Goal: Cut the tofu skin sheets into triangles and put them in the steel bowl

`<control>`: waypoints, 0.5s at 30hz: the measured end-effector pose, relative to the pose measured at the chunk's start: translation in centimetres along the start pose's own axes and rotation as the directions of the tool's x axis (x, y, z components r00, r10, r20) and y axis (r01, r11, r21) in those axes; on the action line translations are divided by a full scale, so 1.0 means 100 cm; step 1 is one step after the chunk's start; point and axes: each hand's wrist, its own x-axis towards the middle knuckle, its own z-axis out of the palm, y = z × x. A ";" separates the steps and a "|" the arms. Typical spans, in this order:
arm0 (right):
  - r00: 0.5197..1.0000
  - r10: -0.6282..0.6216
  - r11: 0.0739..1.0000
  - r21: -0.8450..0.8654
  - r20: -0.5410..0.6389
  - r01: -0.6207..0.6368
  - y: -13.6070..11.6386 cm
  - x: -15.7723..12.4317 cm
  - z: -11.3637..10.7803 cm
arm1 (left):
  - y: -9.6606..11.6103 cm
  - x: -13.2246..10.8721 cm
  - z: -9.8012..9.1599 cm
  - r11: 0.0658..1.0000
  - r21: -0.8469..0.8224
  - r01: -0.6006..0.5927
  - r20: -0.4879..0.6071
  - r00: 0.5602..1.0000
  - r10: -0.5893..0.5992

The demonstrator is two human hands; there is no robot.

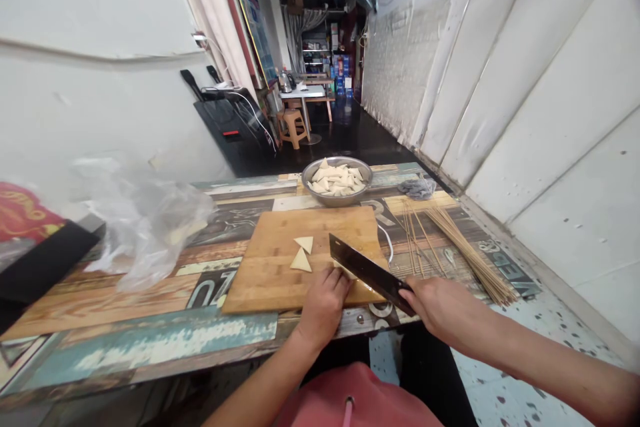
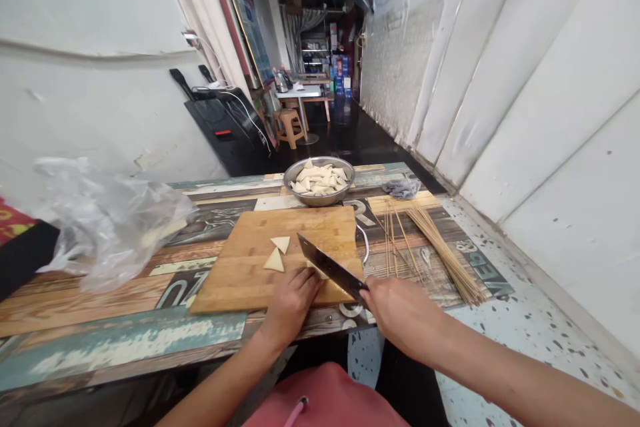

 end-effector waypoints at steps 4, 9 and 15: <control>1.000 -0.023 0.999 -0.034 0.016 0.024 0.002 0.002 -0.006 | -0.001 -0.003 0.002 0.999 -0.045 0.016 -0.002 1.000 -0.016; 0.994 -0.044 0.997 -0.066 0.100 0.051 -0.007 0.014 -0.015 | -0.002 -0.008 0.007 0.996 -0.083 0.039 0.009 0.999 -0.039; 0.994 -0.039 0.997 0.058 -0.099 0.045 -0.012 0.028 0.000 | -0.006 -0.003 -0.003 0.996 -0.040 0.077 0.211 0.975 -0.067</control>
